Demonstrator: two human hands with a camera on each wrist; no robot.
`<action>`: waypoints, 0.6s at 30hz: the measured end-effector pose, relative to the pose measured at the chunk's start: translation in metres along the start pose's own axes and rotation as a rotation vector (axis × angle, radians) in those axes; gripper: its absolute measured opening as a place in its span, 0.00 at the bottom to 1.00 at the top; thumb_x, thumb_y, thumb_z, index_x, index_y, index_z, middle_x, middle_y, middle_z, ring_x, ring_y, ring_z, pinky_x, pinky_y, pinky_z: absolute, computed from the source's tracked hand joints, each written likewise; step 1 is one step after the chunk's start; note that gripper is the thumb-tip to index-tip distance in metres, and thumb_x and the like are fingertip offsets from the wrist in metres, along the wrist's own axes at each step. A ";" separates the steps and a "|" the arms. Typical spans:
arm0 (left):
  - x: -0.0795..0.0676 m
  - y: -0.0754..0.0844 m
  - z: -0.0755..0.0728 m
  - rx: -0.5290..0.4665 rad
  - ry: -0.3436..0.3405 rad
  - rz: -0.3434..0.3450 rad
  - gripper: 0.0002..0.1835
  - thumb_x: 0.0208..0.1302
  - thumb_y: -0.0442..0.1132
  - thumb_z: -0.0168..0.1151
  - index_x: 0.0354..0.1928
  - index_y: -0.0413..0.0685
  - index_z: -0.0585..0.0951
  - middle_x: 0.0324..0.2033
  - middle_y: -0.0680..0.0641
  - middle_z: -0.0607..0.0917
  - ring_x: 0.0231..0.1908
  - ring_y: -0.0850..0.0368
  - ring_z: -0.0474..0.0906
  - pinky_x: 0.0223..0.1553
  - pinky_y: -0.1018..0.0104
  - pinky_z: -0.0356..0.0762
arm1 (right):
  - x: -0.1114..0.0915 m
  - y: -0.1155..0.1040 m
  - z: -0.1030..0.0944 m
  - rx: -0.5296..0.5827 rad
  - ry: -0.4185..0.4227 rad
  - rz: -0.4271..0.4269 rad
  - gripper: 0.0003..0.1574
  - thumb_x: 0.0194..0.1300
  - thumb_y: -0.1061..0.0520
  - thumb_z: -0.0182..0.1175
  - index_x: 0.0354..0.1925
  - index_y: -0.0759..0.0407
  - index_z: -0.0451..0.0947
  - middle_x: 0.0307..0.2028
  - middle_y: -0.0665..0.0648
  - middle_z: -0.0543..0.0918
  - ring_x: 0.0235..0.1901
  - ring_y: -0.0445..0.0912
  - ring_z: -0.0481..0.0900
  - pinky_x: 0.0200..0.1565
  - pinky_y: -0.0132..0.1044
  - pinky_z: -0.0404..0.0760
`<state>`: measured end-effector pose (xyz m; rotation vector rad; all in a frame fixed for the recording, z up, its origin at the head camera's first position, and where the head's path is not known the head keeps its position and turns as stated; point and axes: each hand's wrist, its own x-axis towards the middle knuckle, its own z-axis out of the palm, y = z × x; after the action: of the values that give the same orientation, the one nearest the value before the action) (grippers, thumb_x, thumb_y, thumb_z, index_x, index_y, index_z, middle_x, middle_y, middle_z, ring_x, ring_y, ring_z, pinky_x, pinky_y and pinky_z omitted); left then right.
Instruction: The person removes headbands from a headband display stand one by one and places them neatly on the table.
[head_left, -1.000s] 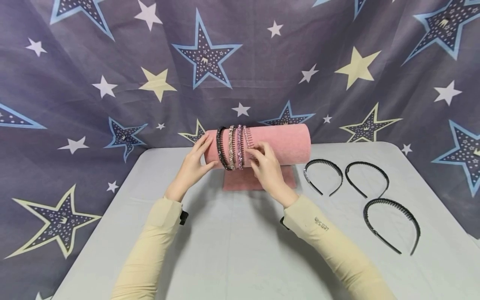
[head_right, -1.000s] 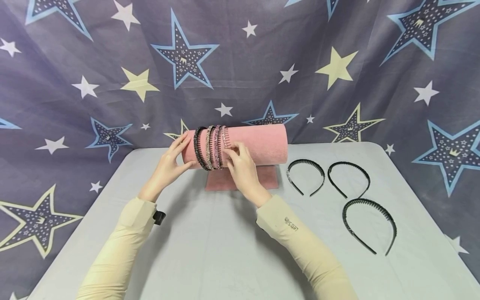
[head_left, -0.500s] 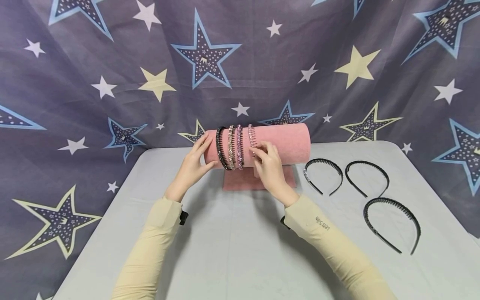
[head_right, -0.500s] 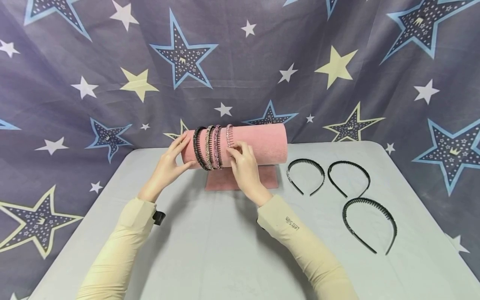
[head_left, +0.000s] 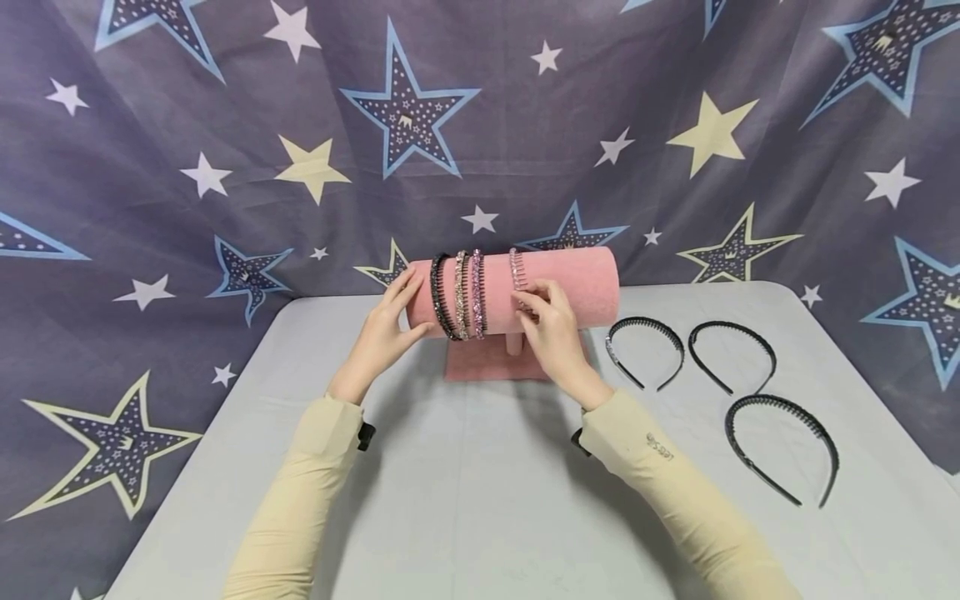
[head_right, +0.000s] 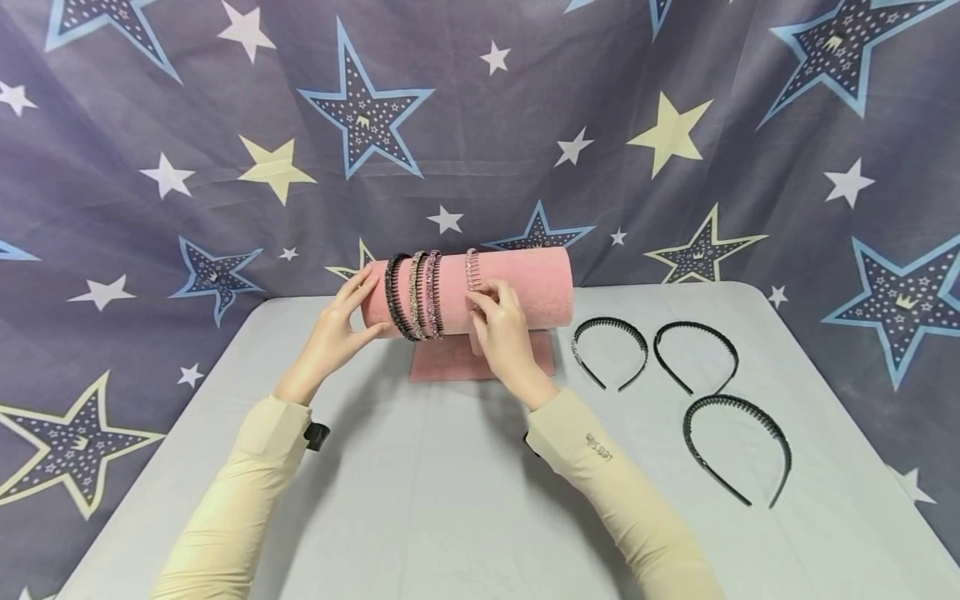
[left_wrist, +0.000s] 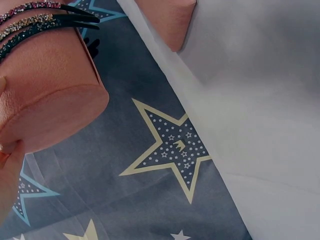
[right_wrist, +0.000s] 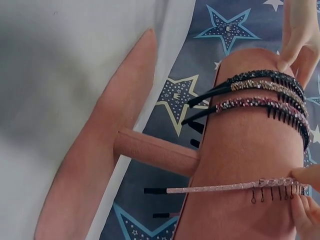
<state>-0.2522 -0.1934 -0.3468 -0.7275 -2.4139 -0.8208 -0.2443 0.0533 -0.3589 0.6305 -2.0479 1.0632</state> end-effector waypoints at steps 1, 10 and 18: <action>0.000 0.000 0.000 -0.002 0.000 0.001 0.38 0.45 0.31 0.68 0.62 0.39 0.64 0.62 0.40 0.61 0.61 0.45 0.58 0.60 0.55 0.58 | 0.000 0.001 -0.001 0.002 -0.001 0.006 0.16 0.46 0.72 0.62 0.38 0.69 0.80 0.40 0.64 0.73 0.41 0.53 0.72 0.44 0.37 0.74; 0.000 -0.001 0.001 -0.011 0.006 0.013 0.38 0.45 0.31 0.68 0.62 0.39 0.64 0.62 0.40 0.61 0.61 0.45 0.58 0.60 0.55 0.59 | 0.000 0.002 -0.015 0.043 -0.018 0.106 0.15 0.47 0.73 0.62 0.39 0.71 0.79 0.41 0.64 0.72 0.37 0.50 0.75 0.35 0.31 0.79; -0.001 -0.001 0.001 0.002 0.004 0.007 0.39 0.45 0.31 0.68 0.62 0.40 0.64 0.62 0.40 0.61 0.61 0.45 0.58 0.60 0.54 0.58 | 0.000 0.008 -0.027 0.034 -0.001 0.141 0.16 0.47 0.74 0.61 0.39 0.72 0.79 0.41 0.65 0.71 0.34 0.51 0.76 0.33 0.36 0.79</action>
<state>-0.2524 -0.1937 -0.3483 -0.7327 -2.4066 -0.8164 -0.2396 0.0807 -0.3521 0.5091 -2.1044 1.1809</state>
